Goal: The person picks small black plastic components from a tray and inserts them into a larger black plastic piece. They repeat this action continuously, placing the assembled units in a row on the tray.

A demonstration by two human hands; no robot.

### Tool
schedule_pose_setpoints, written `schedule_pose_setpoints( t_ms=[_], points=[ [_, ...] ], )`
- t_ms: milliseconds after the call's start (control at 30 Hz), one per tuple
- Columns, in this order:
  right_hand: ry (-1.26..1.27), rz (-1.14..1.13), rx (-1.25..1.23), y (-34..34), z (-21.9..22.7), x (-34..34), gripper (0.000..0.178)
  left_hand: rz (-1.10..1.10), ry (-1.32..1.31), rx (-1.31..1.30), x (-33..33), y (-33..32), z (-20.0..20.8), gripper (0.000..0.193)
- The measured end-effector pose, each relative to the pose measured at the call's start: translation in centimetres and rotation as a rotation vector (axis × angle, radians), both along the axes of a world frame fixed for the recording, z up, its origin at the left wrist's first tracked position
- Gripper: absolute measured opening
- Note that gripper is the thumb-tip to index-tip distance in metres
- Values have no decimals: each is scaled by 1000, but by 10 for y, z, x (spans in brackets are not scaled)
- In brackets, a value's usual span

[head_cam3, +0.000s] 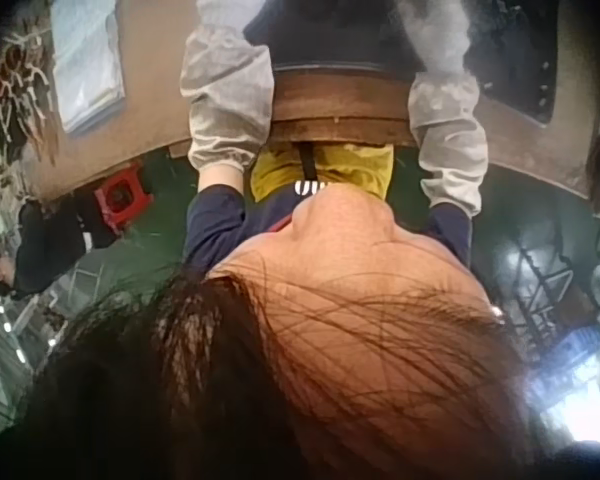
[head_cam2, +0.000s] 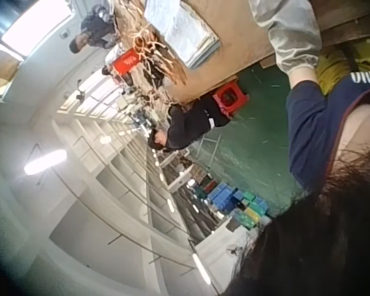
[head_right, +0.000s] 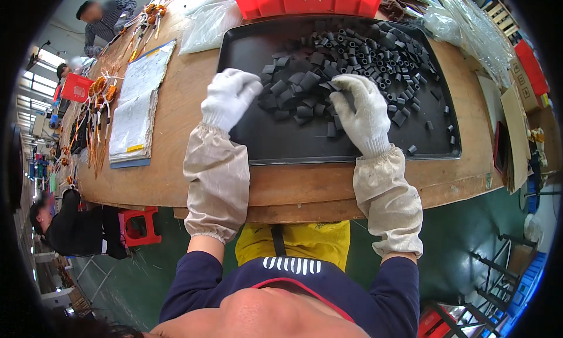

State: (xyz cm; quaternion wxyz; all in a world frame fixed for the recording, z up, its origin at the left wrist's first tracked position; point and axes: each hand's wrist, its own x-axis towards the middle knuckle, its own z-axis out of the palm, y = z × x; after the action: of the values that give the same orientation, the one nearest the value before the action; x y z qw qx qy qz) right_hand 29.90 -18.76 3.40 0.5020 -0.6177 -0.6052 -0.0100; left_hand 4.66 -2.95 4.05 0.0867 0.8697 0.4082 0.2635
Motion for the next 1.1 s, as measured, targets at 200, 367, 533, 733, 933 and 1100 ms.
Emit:
schedule_pose_setpoints(
  t_ms=[200,367,533,733,933,1100],
  points=[
    [23,-216,28,0,-5,35,25,-58,270,-39,23,-26,1,29],
    [-357,-363,-118,-2,-9,48,24,-151,116,-97,24,-18,-10,24],
    [-518,-403,-305,-4,-19,41,30,-238,-488,-629,38,-38,0,26],
    [-504,-337,-392,-5,-16,38,33,-367,-827,-1273,47,-50,1,29],
    [-550,-296,-307,-6,-17,36,30,-444,-1012,-1450,54,-57,-12,36],
    [-5,-60,-199,-1,-8,30,29,-420,-985,-1458,53,-59,-9,41]
  ],
)
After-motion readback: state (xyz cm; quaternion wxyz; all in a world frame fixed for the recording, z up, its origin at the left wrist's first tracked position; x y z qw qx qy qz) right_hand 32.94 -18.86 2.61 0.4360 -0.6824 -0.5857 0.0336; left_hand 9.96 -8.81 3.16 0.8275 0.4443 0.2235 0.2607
